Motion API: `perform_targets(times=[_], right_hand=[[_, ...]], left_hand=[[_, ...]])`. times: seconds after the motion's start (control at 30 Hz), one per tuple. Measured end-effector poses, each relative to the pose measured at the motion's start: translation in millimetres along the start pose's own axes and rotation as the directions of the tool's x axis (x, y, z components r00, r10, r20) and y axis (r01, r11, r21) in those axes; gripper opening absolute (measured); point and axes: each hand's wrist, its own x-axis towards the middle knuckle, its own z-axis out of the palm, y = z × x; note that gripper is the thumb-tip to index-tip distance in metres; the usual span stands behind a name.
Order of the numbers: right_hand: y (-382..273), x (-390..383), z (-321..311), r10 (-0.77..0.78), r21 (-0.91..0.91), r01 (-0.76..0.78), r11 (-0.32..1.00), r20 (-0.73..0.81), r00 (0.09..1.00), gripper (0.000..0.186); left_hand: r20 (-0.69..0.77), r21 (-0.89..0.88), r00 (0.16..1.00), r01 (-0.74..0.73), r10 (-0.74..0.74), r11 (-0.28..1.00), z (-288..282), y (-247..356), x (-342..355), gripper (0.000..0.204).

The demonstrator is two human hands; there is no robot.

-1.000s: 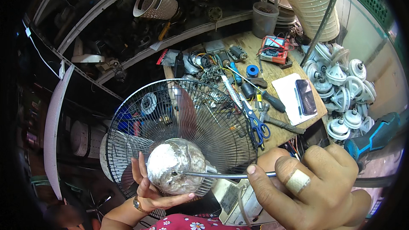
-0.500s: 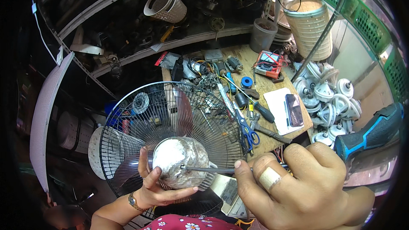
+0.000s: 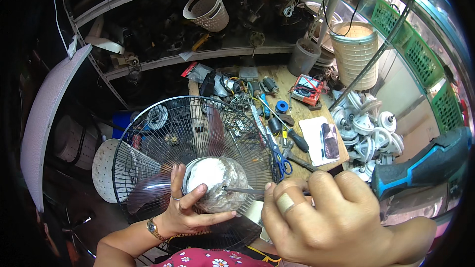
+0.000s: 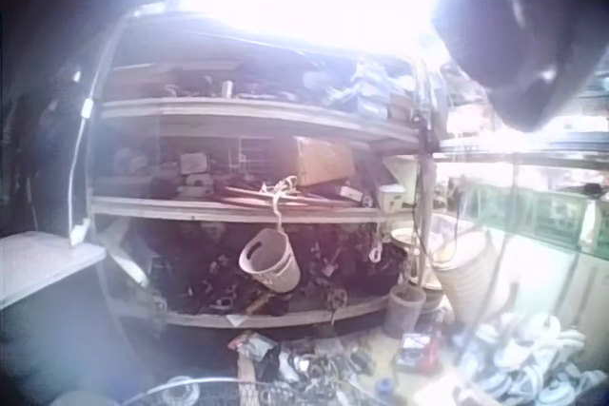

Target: The person removes the plastic cover from a fan motor, uses a screwdriver to work on internal components and wiring, and then replaces the cover.

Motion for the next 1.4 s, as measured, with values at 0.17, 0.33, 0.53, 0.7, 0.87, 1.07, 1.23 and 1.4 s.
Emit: perform_targets(times=[0.17, 0.33, 0.53, 0.7, 0.87, 1.07, 1.23, 1.4], right_hand=[[-16, 4, -5, -0.014, -0.079, 0.016, 0.997, 0.031, 0.999, 0.017], [-30, 2, -22, 0.015, -0.146, 0.009, 0.989, 0.167, 0.986, 0.018], [-34, 14, -16, 0.018, -0.088, 0.007, 0.996, 0.283, 0.959, 0.021], [-29, 17, -5, 0.009, -0.125, 0.018, 0.992, 0.210, 0.978, 0.014], [-35, 8, 6, -0.090, -0.178, 0.103, 0.979, 0.079, 0.993, 0.009], [-33, 14, 16, -0.121, -0.179, 0.141, 0.974, 0.123, 0.985, 0.010], [-38, 19, 8, -0.092, -0.141, 0.116, 0.983, 0.164, 0.982, 0.010], [-40, 20, 9, -0.181, -0.150, 0.200, 0.968, 0.132, 0.975, 0.012]], left_hand=[[0.018, -0.002, 1.000, 0.015, -0.015, 1.000, -5, 0, -1, 0.034], [0.003, -0.020, 1.000, -0.016, 0.016, 1.000, 1, -2, -2, 0.034], [0.030, -0.040, 0.999, 0.029, -0.028, 0.999, 0, -5, -4, 0.035], [0.022, -0.043, 1.000, 0.001, 0.000, 0.999, 0, -6, 1, 0.036], [0.030, -0.050, 1.000, 0.005, -0.003, 0.999, -3, -5, 0, 0.036], [0.007, -0.040, 1.000, 0.019, -0.018, 0.999, -2, -9, -4, 0.035], [0.009, -0.041, 1.000, 0.021, -0.021, 0.999, -6, -8, -3, 0.035], [0.021, -0.052, 1.000, 0.015, -0.014, 0.999, -5, -6, -3, 0.036]])
